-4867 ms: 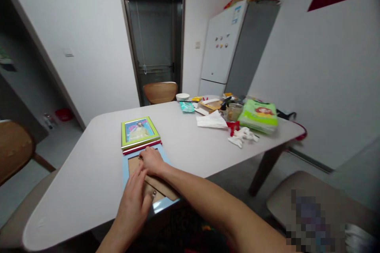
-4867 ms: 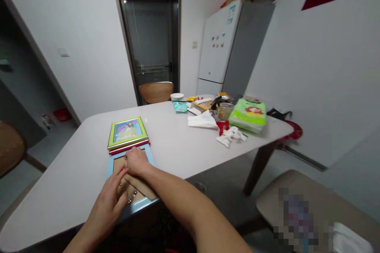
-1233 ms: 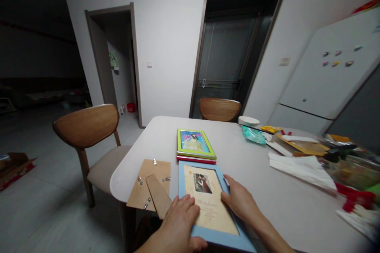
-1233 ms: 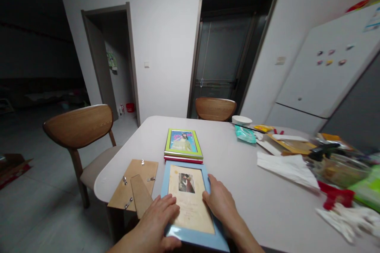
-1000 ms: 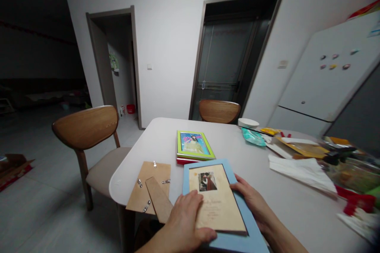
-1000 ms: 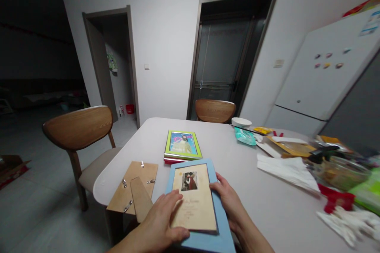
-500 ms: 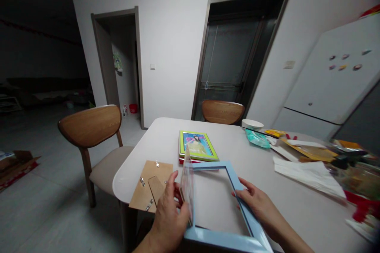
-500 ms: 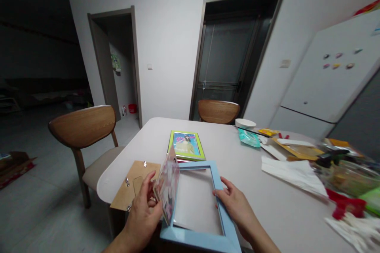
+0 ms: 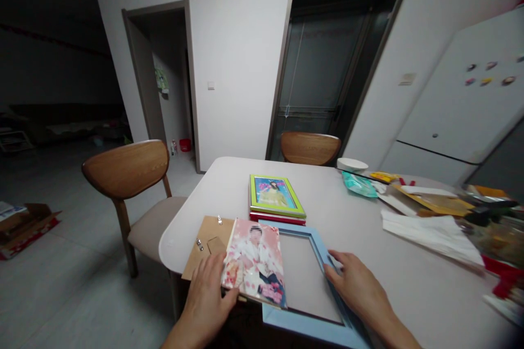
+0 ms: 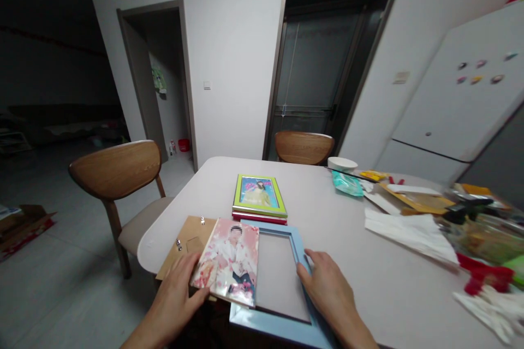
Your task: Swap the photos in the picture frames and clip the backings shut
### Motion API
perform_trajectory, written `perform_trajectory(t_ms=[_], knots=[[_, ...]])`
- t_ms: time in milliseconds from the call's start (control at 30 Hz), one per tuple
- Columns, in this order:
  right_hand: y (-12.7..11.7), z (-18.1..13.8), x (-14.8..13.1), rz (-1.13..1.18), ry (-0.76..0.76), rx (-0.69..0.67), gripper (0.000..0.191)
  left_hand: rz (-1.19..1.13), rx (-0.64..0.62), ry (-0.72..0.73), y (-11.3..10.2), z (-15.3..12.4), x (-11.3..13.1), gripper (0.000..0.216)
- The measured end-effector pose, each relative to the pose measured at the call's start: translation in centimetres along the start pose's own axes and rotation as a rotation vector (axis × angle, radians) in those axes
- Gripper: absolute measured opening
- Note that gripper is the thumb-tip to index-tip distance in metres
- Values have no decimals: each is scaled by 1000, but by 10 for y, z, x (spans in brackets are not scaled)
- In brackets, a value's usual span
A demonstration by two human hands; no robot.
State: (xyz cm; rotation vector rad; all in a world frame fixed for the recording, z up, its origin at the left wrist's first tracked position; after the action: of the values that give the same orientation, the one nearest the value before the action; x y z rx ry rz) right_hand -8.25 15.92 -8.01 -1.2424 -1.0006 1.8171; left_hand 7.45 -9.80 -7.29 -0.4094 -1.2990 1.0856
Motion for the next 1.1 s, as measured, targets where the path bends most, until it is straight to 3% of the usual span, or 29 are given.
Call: perform_trajectory(t_ms=[67, 233, 333, 433, 500, 567, 633, 700, 833, 900, 967, 1033, 1100], knots=[[0, -3, -16, 100, -47, 27, 44, 52, -24, 92, 5, -2, 7, 52], [42, -12, -59, 531, 40, -243, 55, 110, -241, 195, 25, -3, 30, 65], [52, -14, -85, 780, 74, -249, 62, 120, -292, 229, 35, -2, 39, 67], [35, -17, -113, 1004, 17, -187, 62, 10, -164, 318, 31, 4, 46, 63], [19, -20, -126, 1121, -29, -170, 59, -158, -35, 367, 20, 9, 51, 55], [9, -22, -130, 1166, -30, -160, 55, -369, 115, 326, 3, 15, 54, 45], [9, -24, -123, 1140, 56, -160, 52, -625, 248, 176, -10, 21, 54, 36], [20, -26, -110, 1152, 208, -209, 53, -925, 292, -24, -10, 22, 56, 32], [29, -26, -87, 1379, 403, -222, 61, -1324, 102, -277, 21, 18, 71, 41], [21, -21, -69, 1390, 422, -150, 63, -1360, 35, -303, 33, 15, 72, 49], [14, -14, -48, 1308, 445, -136, 63, -1305, 46, -272, 36, 14, 65, 55], [11, -8, -26, 1163, 462, -160, 61, -1127, 46, -205, 36, 13, 57, 54], [11, -2, -8, 997, 448, -148, 60, -865, -50, -114, 40, 10, 56, 49]])
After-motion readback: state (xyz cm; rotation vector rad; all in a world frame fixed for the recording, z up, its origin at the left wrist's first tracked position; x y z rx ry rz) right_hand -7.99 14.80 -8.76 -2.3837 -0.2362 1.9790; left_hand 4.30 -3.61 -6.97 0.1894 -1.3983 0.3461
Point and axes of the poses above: each hand's wrist, its own z-axis towards the middle knuckle, its own y-axis out of the palm, x = y × z, the point moved 6 cm from there along z, towards the middle knuckle, and after that the axes turned 4 degrees about x, right-handed, at the moved point
